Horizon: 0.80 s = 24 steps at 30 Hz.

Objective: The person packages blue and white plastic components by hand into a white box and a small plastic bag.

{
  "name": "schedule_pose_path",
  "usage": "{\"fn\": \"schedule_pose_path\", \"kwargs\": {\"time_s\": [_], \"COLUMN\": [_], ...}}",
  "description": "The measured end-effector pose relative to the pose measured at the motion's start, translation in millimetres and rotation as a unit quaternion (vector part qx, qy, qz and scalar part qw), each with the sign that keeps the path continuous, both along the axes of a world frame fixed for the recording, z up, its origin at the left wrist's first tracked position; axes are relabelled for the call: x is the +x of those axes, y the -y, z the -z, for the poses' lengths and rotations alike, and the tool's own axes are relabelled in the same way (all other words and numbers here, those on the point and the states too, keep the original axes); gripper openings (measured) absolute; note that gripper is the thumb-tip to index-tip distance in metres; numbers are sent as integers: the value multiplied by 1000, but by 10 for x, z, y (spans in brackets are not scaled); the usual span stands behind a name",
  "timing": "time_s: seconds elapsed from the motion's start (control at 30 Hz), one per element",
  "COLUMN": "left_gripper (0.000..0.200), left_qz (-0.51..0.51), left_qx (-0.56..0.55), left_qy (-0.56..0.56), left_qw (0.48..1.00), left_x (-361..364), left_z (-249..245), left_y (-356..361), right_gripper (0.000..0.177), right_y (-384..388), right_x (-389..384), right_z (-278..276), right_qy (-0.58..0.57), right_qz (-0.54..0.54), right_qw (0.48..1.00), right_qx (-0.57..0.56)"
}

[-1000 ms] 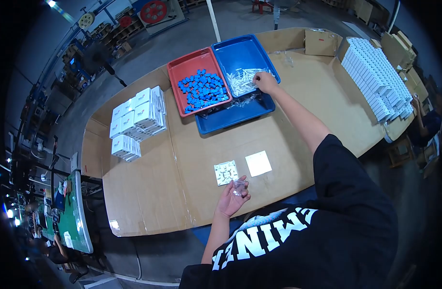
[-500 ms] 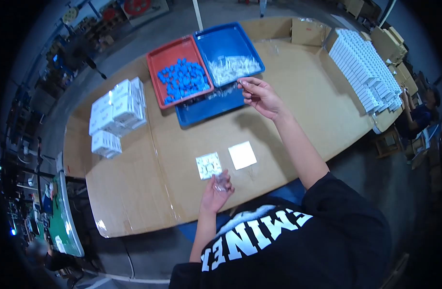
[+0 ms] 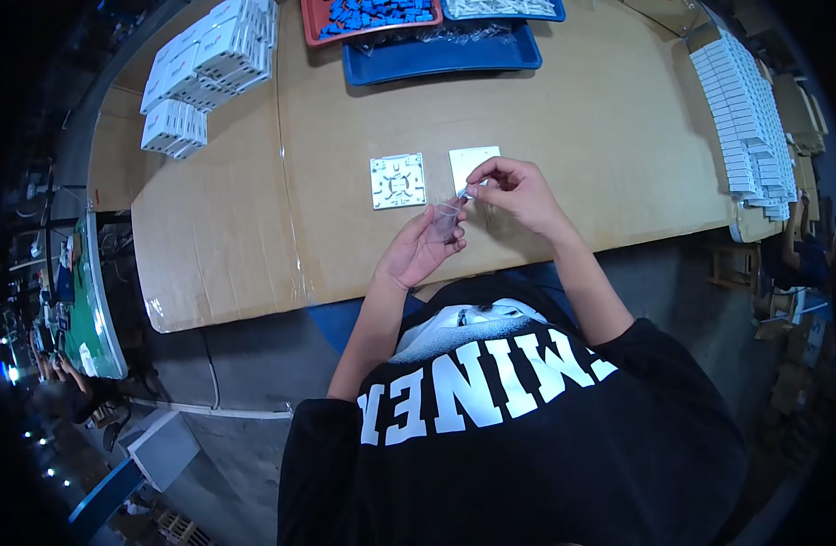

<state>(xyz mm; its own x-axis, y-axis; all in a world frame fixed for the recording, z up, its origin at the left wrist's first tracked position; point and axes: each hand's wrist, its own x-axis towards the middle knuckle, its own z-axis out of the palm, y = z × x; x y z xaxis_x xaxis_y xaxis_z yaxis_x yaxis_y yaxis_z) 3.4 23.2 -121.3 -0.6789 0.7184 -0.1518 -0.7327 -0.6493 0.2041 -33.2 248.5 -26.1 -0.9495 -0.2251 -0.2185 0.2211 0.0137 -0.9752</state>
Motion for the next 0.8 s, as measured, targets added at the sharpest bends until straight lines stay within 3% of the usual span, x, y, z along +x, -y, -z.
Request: {"fn": "schedule_pose_path", "kwargs": {"time_s": [0.13, 0.37, 0.43, 0.47, 0.53, 0.67, 0.73, 0.8], "left_gripper": [50, 45, 44, 43, 42, 39, 39, 39], "left_qz": [1, -2, -5, -9, -13, -13, -10, -6], "left_qx": [-28, -77, -74, -69, -57, -4, -6, -7], "left_qy": [-15, -50, -48, -43, -38, -27, -30, -30], "left_qw": [999, 996, 996, 997, 998, 1000, 999, 1000], "left_x": [21, 54, 46, 53, 58, 37, 29, 38], "left_z": [-21, 12, 9, 17, 36, 6, 10, 27], "left_y": [-3, 12, 17, 2, -8, -1, 18, 10], "right_gripper": [11, 11, 14, 14, 15, 20, 31, 37], "right_y": [69, 115, 123, 125, 125, 160, 201, 237], "right_x": [-58, -199, -230, -252, -269, -272, -261, -259], "right_z": [-276, -247, -227, -226, -197, -131, -161, -162], "right_qy": [-136, -150, -228, -228, -118, -145, -30, -16], "right_qz": [-124, -219, -258, -259, -325, -318, -299, -308], "right_qw": [962, 941, 910, 910, 921, 924, 945, 939], "right_qx": [202, 209, 231, 232, 178, 156, 127, 150]}}
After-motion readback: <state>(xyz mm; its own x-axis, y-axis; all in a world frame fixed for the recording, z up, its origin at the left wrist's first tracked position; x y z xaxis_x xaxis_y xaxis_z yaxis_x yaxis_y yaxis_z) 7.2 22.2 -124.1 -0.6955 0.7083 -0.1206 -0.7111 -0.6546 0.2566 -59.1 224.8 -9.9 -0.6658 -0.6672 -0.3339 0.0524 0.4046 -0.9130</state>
